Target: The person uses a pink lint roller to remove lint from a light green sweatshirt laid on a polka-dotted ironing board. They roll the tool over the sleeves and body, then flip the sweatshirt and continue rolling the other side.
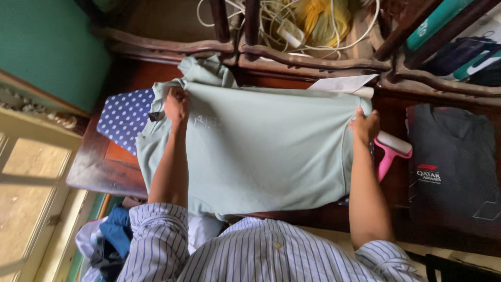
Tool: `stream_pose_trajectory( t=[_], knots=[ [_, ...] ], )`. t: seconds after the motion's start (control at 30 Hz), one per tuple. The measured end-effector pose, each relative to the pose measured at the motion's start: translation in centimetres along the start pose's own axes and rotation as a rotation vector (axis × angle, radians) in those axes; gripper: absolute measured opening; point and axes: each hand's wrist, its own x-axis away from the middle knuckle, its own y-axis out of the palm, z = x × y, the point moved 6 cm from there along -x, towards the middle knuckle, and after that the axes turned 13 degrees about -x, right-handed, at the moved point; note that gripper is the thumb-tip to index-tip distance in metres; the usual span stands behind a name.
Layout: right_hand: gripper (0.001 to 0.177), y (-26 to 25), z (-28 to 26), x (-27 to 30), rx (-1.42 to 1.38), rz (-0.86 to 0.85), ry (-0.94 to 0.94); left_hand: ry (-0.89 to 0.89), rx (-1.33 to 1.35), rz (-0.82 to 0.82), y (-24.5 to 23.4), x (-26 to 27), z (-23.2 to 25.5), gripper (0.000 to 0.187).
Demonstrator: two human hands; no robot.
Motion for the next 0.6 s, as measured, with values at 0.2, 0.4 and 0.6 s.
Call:
stream_pose_trajectory(
  t=[0.2, 0.4, 0.6],
  knots=[
    [0.055, 2.9, -1.7, -1.2, -0.261, -0.128, -0.236, 0.091, 0.344, 0.099, 3.2, -4.5, 4.0, 0.018],
    [0.072, 0.5, -0.6, 3.6, 0.362, -0.1, -0.617, 0.578, -0.248, 0.134, 3.9, 1.2, 8.7, 0.052],
    [0.046, -6.8, 1.9, 7.7, 0.769, -0.119, -0.011, 0.677, -0.252, -0.224, 3.7, 16.0, 13.0, 0.051]
  ],
)
